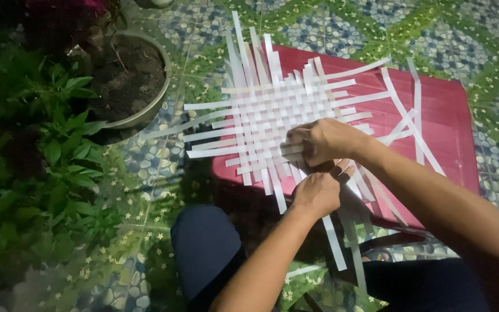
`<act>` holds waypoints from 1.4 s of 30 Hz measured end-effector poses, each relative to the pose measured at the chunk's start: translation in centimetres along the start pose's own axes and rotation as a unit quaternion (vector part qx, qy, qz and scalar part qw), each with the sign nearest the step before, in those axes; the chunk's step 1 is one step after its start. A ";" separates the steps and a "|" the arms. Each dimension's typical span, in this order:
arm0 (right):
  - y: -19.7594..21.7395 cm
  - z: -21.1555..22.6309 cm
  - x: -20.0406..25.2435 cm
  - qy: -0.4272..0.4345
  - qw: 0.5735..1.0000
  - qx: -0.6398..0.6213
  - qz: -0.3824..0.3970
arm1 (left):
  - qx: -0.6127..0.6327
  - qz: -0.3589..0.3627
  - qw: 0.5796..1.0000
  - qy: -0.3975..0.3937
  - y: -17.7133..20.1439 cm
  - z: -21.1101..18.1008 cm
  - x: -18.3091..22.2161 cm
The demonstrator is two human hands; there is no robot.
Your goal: Weaving white plastic strips into a grid pattern on a red surface to create a mat.
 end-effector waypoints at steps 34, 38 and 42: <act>0.8 3.3 -1.7 0.035 0.998 0.011 -0.046 | -0.034 0.043 0.996 0.068 -5.9 3.8 -0.1; 2.2 4.4 -1.2 0.045 0.998 -0.022 -0.044 | -0.025 0.028 0.997 0.061 -4.4 2.5 0.7; 2.8 4.2 -0.9 0.064 0.992 -0.103 -0.039 | 0.040 -0.191 0.980 -0.043 -1.2 0.1 2.2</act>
Point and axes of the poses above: each hand's wrist, its own x-axis away from the middle knuckle, its own y-axis out of the back of the hand, z = x × y, the point moved 9 cm from there along -x, towards the middle knuckle, and after that the axes turned 3 degrees about -y, right-handed, at the moved point
